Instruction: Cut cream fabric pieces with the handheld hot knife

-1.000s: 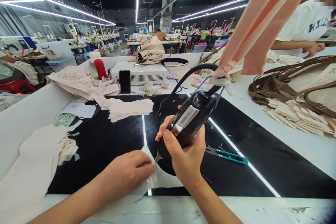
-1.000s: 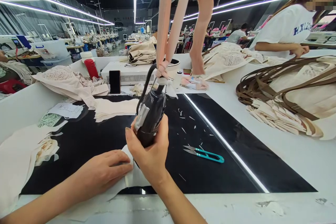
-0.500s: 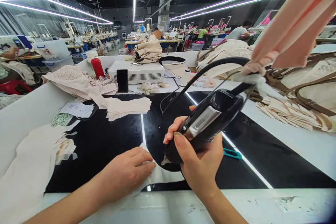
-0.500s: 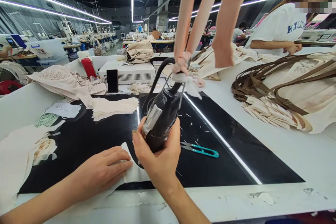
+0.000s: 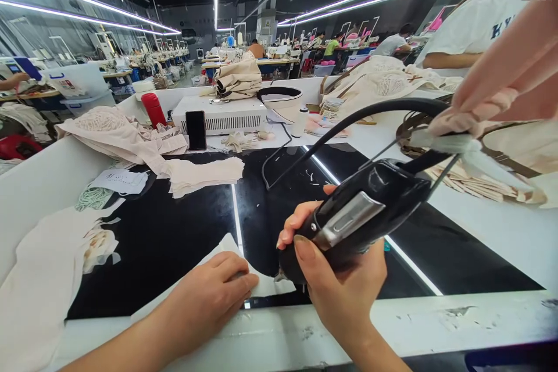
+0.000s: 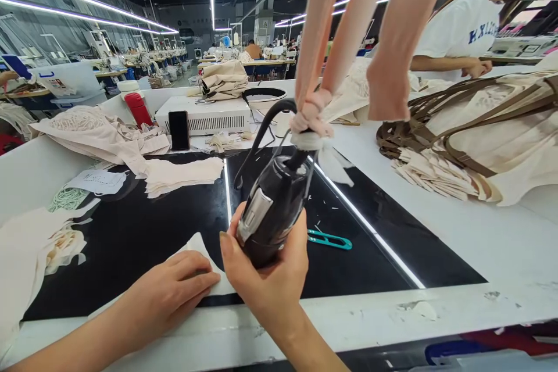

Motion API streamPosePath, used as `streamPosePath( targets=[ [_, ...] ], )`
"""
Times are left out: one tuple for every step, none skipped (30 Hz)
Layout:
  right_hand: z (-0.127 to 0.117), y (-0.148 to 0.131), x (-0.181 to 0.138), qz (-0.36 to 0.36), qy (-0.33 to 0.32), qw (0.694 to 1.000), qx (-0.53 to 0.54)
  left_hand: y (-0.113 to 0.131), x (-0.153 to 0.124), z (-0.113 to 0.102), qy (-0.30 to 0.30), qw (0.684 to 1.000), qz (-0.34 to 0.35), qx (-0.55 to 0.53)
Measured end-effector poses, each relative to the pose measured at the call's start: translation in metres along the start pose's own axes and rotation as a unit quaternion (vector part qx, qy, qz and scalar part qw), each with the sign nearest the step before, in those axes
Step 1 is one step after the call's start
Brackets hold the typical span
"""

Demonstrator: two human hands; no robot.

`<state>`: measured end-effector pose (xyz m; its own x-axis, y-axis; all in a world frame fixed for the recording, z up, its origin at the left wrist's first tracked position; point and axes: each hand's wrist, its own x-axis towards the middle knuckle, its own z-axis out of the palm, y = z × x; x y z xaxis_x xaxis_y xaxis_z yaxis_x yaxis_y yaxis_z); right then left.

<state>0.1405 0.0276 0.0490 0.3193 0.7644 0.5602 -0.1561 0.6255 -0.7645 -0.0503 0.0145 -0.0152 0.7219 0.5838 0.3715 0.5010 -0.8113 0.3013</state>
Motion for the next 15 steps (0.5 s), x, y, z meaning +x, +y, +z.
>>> streamPosePath(
  targets=[
    [0.0,0.0,0.0,-0.001,-0.001,1.0,-0.001,0.0,-0.001,-0.001,-0.001,1.0,0.002,0.001],
    [0.001,0.0,0.0,-0.002,-0.001,1.0,-0.001,0.0,-0.001,-0.001,-0.003,1.0,0.003,0.004],
    [0.001,0.0,0.0,-0.001,-0.001,1.0,-0.002,0.001,-0.002,-0.001,-0.007,1.0,0.004,0.008],
    [0.001,0.001,0.0,0.001,-0.003,1.0,-0.004,0.001,-0.002,-0.001,-0.011,1.0,0.005,0.014],
    [0.002,0.001,0.0,0.004,-0.003,1.0,-0.005,0.002,-0.002,-0.001,-0.015,1.0,0.006,0.019],
    [0.002,0.002,0.0,0.006,-0.004,1.0,-0.005,0.002,-0.002,-0.001,-0.018,1.0,0.006,0.025],
    [0.003,0.002,0.0,0.008,-0.004,1.0,-0.004,0.002,-0.002,-0.001,-0.018,0.999,0.008,0.03],
    [0.004,0.002,0.0,0.009,-0.002,1.0,-0.001,0.003,-0.002,-0.001,-0.016,0.999,0.01,0.033],
    [0.005,0.003,0.0,0.008,0.0,1.0,0.004,0.004,-0.002,-0.001,-0.014,0.999,0.012,0.035],
    [0.006,0.003,0.0,0.007,0.001,1.0,0.01,0.004,-0.002,-0.001,-0.013,0.999,0.012,0.034],
    [0.007,0.003,0.001,0.006,0.0,1.0,0.013,0.005,-0.002,-0.001,-0.014,0.999,0.011,0.032],
    [0.009,0.003,0.001,0.006,-0.002,1.0,0.015,0.005,-0.002,-0.001,-0.015,0.999,0.01,0.03],
    [0.01,0.003,0.001,0.008,-0.004,1.0,0.014,0.006,-0.002,-0.001,-0.018,0.999,0.008,0.027],
    [0.011,0.003,0.001,0.012,-0.008,1.0,0.012,0.006,-0.002,-0.001,-0.02,0.999,0.007,0.026],
    [0.012,0.003,0.002,0.016,-0.01,1.0,0.009,0.006,-0.002,-0.001,-0.023,0.999,0.006,0.025]
  ],
)
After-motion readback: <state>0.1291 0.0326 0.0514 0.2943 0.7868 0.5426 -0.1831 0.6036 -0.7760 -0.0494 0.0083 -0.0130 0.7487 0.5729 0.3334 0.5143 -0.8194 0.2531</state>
